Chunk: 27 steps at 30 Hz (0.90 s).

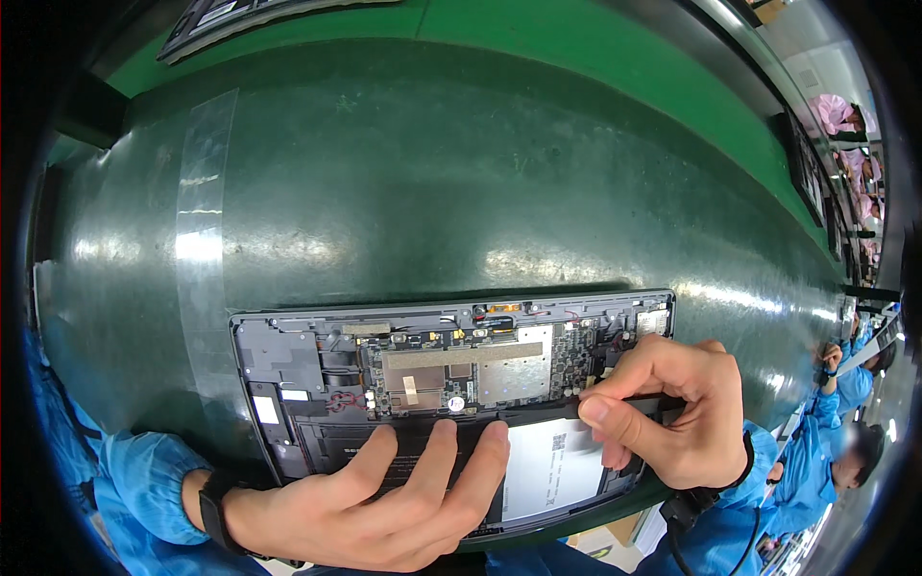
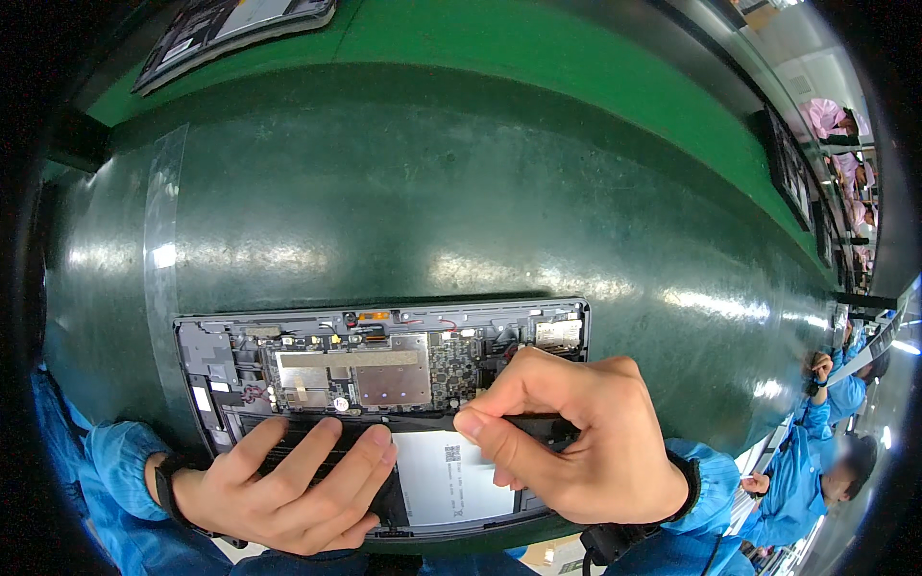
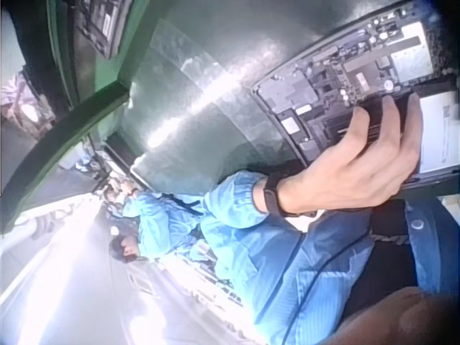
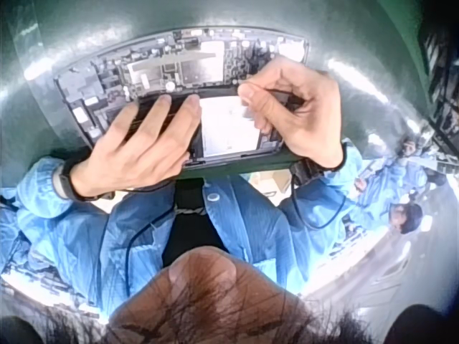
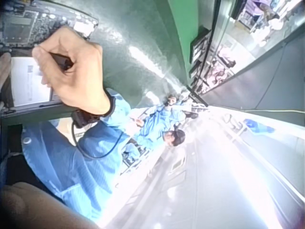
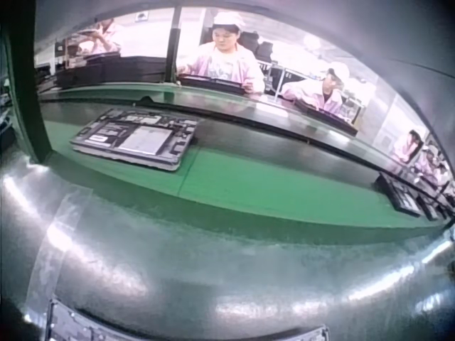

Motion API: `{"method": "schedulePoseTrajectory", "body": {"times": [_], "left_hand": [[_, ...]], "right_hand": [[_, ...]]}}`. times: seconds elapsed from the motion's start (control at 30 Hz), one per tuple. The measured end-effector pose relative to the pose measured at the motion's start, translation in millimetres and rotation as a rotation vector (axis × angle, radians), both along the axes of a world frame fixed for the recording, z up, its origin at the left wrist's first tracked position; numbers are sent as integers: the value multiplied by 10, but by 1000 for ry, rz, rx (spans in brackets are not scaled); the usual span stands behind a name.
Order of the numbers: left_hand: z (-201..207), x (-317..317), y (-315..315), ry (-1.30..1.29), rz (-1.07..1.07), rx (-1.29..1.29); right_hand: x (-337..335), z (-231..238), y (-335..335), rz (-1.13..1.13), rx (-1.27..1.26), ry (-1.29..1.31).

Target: Assembling internal components of a tablet or laptop, specifically manipulating ribbon cables and internal stickers using a spudger on a production line.

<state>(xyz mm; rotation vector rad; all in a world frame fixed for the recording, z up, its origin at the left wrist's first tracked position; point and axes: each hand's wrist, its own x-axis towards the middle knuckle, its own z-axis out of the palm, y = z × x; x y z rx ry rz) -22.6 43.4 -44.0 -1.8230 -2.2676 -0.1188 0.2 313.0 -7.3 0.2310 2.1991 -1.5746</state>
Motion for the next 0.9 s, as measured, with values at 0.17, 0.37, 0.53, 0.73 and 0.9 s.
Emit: {"method": "schedulePoseTrajectory", "body": {"times": [0.17,0.37,0.53,0.73,0.9], "left_hand": [[8,-10,1,8,-7,-23],[-7,-27,-13,30,-18,4],[-30,-8,-39,2,-35,15],[-27,20,-48,-26,-33,21],[-25,17,-49,-26,-41,23]], "right_hand": [[-38,80,171,156,212,183],[3,90,9,379,496,855],[101,-195,-189,557,711,1039],[121,-306,-156,659,685,1074],[133,-293,-147,703,729,1118]]}}
